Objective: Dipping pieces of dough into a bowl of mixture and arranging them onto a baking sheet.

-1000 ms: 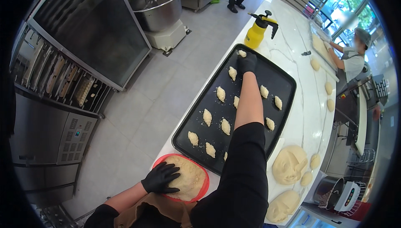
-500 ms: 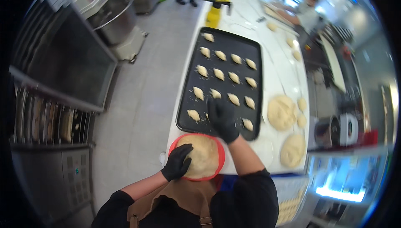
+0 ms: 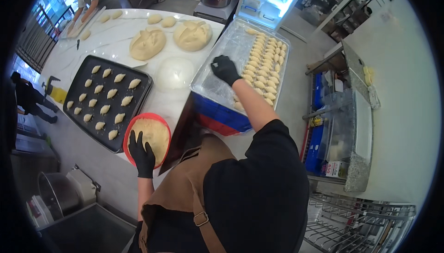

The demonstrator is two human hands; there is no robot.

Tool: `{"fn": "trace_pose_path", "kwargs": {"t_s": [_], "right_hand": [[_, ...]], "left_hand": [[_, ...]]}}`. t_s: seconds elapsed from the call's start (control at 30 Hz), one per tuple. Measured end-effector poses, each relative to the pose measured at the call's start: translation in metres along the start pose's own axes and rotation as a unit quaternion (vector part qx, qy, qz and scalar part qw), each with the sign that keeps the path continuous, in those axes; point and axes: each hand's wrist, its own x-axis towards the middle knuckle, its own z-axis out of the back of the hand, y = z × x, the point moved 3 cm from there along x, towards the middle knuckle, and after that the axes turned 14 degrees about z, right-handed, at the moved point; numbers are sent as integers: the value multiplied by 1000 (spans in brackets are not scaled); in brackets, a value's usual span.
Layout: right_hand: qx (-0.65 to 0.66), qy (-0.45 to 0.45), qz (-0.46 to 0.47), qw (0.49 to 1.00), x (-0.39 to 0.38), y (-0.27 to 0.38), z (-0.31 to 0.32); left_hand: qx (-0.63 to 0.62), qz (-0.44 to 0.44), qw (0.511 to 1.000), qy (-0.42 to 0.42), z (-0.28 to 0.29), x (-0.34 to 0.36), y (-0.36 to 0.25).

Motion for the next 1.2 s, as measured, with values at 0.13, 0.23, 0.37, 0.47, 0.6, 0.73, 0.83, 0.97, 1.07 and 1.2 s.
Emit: {"fn": "trace_pose_path", "kwargs": {"t_s": [0.13,0.23,0.37,0.47,0.6,0.73,0.83,0.97,1.07,1.2], "right_hand": [[-120,3,-22,992,-4,-169,-1],[-136,24,-145,980,18,-251,-4],[-88,115,-227,963,50,-331,-23],[-53,165,-214,961,84,-333,-75],[-41,206,-123,970,78,-356,-44],[-71,242,-71,965,81,-384,-38],[-139,171,-116,969,83,-421,-9],[-181,126,-105,970,68,-414,24],[-195,105,-59,973,62,-382,49],[-216,83,10,973,68,-323,73]], "left_hand": [[46,40,998,16,-22,-20,14],[23,91,996,-9,-26,-32,21],[35,182,982,-41,-18,-37,20],[58,192,979,-48,-21,-37,24],[86,172,978,-78,-18,-21,24],[107,215,965,-107,-9,-24,-9],[168,167,971,-36,-29,-15,-23],[220,101,970,-11,-46,8,-9],[229,54,972,-11,-42,27,14],[185,76,973,117,-41,33,38]]}}
